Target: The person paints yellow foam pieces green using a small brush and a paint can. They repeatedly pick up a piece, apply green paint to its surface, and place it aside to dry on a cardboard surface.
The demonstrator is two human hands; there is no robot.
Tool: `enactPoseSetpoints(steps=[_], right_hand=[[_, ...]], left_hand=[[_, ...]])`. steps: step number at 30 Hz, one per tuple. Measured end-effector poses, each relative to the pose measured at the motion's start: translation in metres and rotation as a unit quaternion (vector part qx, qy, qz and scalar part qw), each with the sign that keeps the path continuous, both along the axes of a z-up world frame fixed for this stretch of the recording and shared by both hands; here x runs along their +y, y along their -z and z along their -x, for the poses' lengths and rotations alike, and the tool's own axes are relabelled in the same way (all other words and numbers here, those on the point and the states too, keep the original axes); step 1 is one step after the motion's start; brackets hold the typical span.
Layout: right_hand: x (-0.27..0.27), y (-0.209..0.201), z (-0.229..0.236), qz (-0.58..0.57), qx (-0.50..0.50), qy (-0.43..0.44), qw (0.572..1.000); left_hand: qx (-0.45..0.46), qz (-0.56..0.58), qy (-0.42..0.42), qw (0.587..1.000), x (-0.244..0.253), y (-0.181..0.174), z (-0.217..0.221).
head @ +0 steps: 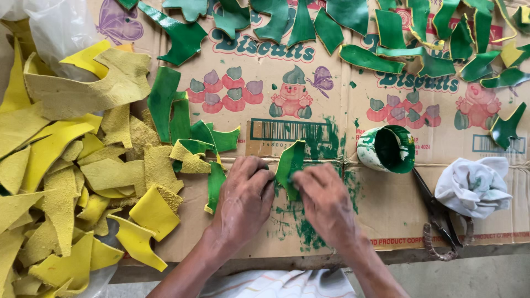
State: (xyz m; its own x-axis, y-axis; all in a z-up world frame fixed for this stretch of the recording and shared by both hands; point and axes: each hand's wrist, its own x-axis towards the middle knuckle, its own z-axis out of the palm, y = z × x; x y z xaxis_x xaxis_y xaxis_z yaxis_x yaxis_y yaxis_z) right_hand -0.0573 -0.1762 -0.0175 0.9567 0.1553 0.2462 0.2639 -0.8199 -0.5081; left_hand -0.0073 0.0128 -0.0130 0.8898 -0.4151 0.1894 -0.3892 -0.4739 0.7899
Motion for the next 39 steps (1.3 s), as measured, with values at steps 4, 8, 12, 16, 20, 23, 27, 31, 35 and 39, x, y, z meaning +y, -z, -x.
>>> enactPoseSetpoints(steps=[4,8,12,16,20,23,27,31,35,39], right_hand=[[0.002,-0.004,0.032,-0.019,0.083,-0.033,0.996],[-0.013,-0.019,0.027,-0.045,0.059,-0.010,0.997],[-0.026,-0.022,-0.021,-0.021,0.003,0.070,0.997],[-0.014,-0.015,-0.046,-0.035,-0.028,0.042,0.998],[-0.010,-0.003,-0.053,-0.023,-0.038,0.016,0.999],[-0.009,-0.002,-0.038,-0.022,-0.022,-0.001,1.000],[-0.004,-0.014,-0.001,-0.040,0.059,-0.024,0.997],[-0.015,-0.024,0.000,-0.066,0.054,-0.013,0.996],[-0.017,-0.017,-0.033,-0.022,-0.006,0.040,0.999],[-0.002,-0.007,-0.043,-0.030,-0.021,0.001,0.999]], left_hand=[[0.005,-0.006,0.003,1.000,0.000,-0.002,0.000],[0.016,-0.006,0.021,1.000,0.000,-0.002,0.000],[0.002,-0.008,0.021,1.000,-0.002,-0.002,0.001],[0.010,-0.004,0.003,1.000,-0.004,-0.002,0.002],[0.016,-0.012,-0.008,1.000,-0.007,-0.002,0.004],[0.014,-0.007,-0.016,1.000,-0.008,-0.002,0.003],[0.023,-0.004,-0.004,1.000,-0.004,-0.002,0.000],[0.043,0.009,0.005,0.999,0.000,0.000,-0.002],[0.045,0.003,-0.003,0.999,-0.003,-0.003,-0.002],[0.048,0.006,0.000,0.999,-0.001,-0.004,-0.001]])
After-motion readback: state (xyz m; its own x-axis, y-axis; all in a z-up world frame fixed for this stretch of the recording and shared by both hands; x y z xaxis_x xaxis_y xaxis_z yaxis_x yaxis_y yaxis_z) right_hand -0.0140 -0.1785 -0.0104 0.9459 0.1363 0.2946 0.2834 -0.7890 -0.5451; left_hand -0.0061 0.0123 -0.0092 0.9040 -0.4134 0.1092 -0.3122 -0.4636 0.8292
